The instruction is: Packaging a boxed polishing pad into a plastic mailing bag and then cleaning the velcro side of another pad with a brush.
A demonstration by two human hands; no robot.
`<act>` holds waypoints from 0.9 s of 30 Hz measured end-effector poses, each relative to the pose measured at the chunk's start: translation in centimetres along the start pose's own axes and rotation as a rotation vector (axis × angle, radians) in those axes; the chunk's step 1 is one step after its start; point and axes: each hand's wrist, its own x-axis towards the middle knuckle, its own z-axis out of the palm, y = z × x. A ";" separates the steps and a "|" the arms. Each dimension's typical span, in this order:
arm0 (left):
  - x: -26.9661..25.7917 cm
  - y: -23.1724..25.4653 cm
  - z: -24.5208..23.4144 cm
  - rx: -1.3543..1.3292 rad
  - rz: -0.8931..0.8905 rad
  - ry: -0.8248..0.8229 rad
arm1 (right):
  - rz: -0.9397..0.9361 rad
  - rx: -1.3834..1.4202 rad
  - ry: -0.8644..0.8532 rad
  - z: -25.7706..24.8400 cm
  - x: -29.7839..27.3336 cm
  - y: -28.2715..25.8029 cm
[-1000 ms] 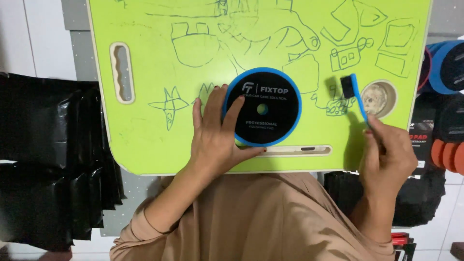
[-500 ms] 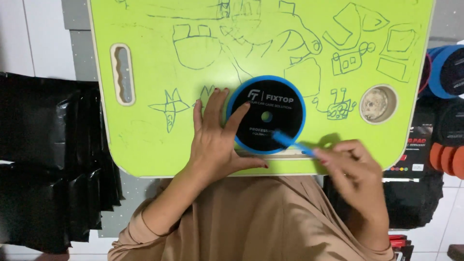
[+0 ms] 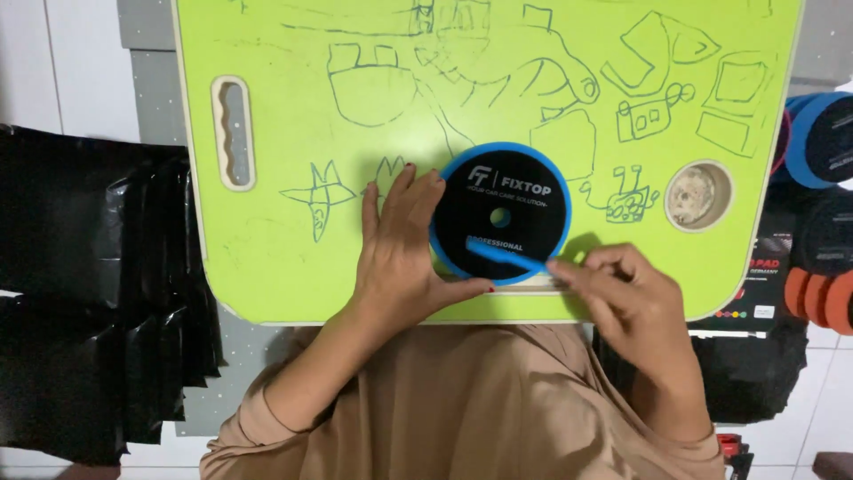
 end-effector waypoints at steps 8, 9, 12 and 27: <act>-0.5 -0.6 0.5 0.005 0.011 0.015 | 0.075 -0.076 0.201 -1.9 1.5 0.2; -0.5 -0.7 0.6 0.007 0.017 0.007 | 0.008 0.085 -0.001 -1.8 1.2 -0.3; -0.3 -0.6 0.5 -0.004 0.014 0.006 | -0.058 -0.049 -0.068 -1.0 3.0 -1.3; -0.7 -1.1 1.1 -0.016 0.031 0.043 | 0.042 -0.310 0.184 -0.6 7.3 0.4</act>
